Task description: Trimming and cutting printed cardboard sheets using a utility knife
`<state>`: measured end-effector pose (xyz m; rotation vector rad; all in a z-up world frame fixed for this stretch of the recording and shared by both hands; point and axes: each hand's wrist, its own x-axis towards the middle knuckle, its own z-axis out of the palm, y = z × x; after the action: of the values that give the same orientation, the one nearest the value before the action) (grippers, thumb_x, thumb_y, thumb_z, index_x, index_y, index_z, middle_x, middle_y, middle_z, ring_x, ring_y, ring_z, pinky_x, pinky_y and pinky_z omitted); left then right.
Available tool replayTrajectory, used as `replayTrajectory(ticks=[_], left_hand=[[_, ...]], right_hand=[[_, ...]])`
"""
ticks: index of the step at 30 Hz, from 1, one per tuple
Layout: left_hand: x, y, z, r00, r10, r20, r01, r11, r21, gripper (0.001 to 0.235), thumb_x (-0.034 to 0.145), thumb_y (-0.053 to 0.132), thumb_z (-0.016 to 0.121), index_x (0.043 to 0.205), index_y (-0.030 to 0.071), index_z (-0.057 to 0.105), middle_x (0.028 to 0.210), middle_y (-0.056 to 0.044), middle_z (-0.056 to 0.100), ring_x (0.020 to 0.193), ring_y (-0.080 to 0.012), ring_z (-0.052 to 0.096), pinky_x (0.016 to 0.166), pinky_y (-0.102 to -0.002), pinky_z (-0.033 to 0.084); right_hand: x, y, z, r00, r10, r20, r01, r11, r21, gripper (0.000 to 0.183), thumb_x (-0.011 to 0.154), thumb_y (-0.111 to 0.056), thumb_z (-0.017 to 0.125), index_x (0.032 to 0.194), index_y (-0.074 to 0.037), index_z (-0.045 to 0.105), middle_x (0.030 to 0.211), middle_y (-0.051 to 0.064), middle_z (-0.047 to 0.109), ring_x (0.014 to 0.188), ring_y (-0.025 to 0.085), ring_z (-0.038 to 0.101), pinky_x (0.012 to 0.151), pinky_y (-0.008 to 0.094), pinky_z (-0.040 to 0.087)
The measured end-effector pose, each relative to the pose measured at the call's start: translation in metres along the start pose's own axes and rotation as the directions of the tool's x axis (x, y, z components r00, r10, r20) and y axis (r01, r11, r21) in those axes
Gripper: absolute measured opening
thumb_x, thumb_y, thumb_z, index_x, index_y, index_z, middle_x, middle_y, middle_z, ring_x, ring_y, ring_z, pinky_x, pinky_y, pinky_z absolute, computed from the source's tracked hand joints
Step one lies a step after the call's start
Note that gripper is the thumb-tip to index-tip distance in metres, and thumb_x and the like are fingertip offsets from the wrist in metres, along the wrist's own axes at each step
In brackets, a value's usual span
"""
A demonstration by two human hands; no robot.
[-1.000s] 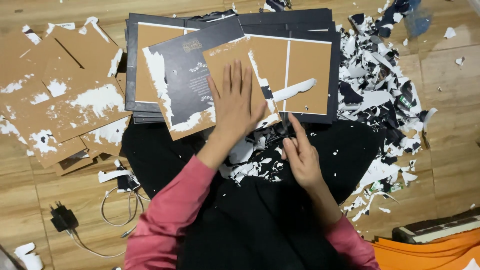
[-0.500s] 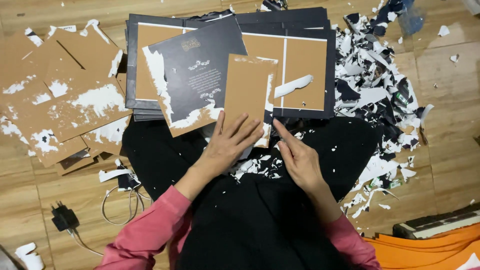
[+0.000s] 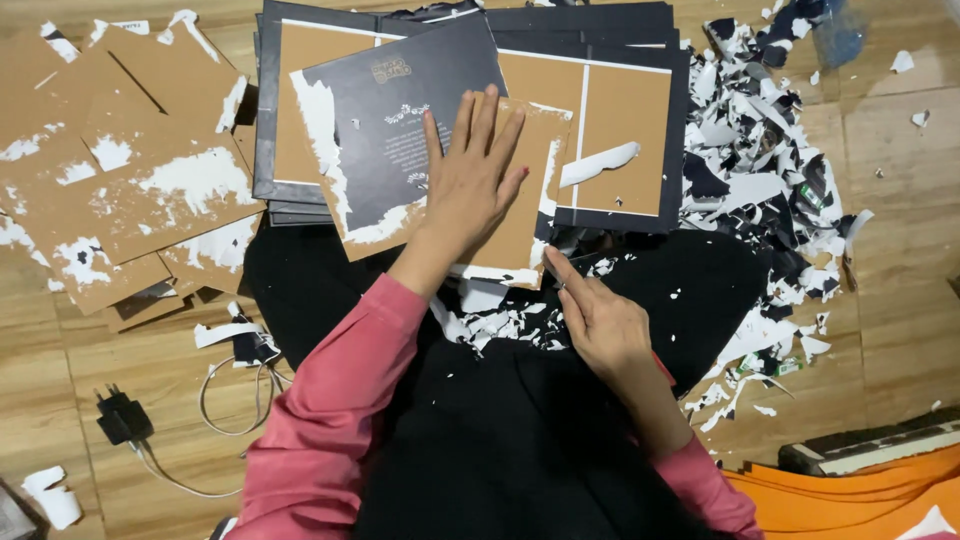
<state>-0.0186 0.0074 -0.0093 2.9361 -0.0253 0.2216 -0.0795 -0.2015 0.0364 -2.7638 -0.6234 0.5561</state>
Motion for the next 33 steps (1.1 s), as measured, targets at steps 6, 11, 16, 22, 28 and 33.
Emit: replayTrajectory(ticks=[6, 11, 16, 22, 28, 33], left_hand=[[0.002, -0.004, 0.000, 1.000, 0.022, 0.015, -0.022, 0.999, -0.026, 0.056, 0.096, 0.041, 0.043, 0.143, 0.021, 0.022, 0.148, -0.009, 0.011, 0.137, -0.0302, 0.012, 0.105, -0.060, 0.007], [0.002, -0.005, 0.001, 1.000, 0.026, 0.005, -0.026, 1.000, 0.004, 0.057, 0.096, 0.043, 0.044, 0.143, 0.021, 0.021, 0.148, -0.009, 0.013, 0.137, -0.0298, 0.013, 0.106, -0.060, 0.009], [0.003, -0.005, 0.000, 0.999, 0.028, 0.030, -0.028, 1.000, 0.009, 0.057, 0.097, 0.043, 0.042, 0.144, 0.021, 0.018, 0.148, -0.010, 0.011, 0.137, -0.0294, 0.010, 0.106, -0.059, 0.007], [0.002, -0.005, 0.002, 0.999, 0.037, 0.024, -0.037, 0.999, 0.013, 0.056, 0.098, 0.042, 0.042, 0.144, 0.020, 0.018, 0.148, -0.011, 0.011, 0.137, -0.0307, 0.009, 0.106, -0.060, 0.007], [0.002, -0.005, -0.002, 1.000, 0.028, 0.001, -0.028, 0.999, 0.025, 0.056, 0.097, 0.041, 0.043, 0.143, 0.021, 0.019, 0.148, -0.010, 0.012, 0.137, -0.0295, 0.011, 0.107, -0.058, 0.010], [0.001, -0.004, -0.001, 0.999, 0.036, -0.022, -0.037, 0.999, -0.017, 0.054, 0.096, 0.040, 0.044, 0.142, 0.020, 0.024, 0.147, -0.010, 0.015, 0.136, -0.0306, 0.014, 0.106, -0.058, 0.011]], right_hand=[[0.004, 0.007, 0.006, 0.995, -0.044, -0.090, 0.040, 0.998, -0.037, 0.049, 0.088, -0.031, 0.036, 0.136, -0.035, 0.029, 0.095, -0.001, 0.064, 0.068, 0.027, 0.062, 0.055, 0.039, 0.049], [0.007, 0.007, 0.002, 0.997, -0.052, -0.059, 0.050, 0.998, -0.031, 0.049, 0.088, -0.029, 0.037, 0.136, -0.035, 0.031, 0.096, -0.002, 0.064, 0.071, 0.025, 0.062, 0.057, 0.036, 0.048], [0.012, 0.007, 0.005, 0.992, -0.075, -0.103, 0.063, 0.991, -0.119, 0.050, 0.087, -0.029, 0.037, 0.136, -0.035, 0.032, 0.081, -0.004, 0.063, 0.060, 0.022, 0.060, 0.046, 0.033, 0.044], [0.017, 0.010, 0.029, 0.987, -0.062, -0.150, 0.043, 0.991, -0.124, 0.050, 0.090, -0.028, 0.037, 0.139, -0.034, 0.028, 0.068, 0.001, 0.053, 0.050, 0.023, 0.054, 0.044, 0.035, 0.045], [0.024, -0.004, -0.008, 1.000, 0.025, -0.005, -0.024, 0.994, 0.107, 0.048, 0.090, -0.034, 0.027, 0.138, -0.038, 0.024, 0.092, 0.004, 0.063, 0.079, 0.032, 0.060, 0.064, 0.044, 0.045], [0.010, 0.001, -0.012, 0.998, -0.025, 0.049, 0.025, 1.000, 0.010, 0.055, 0.084, -0.032, 0.041, 0.138, -0.032, 0.029, 0.077, 0.007, 0.066, 0.062, 0.033, 0.060, 0.058, 0.042, 0.045]])
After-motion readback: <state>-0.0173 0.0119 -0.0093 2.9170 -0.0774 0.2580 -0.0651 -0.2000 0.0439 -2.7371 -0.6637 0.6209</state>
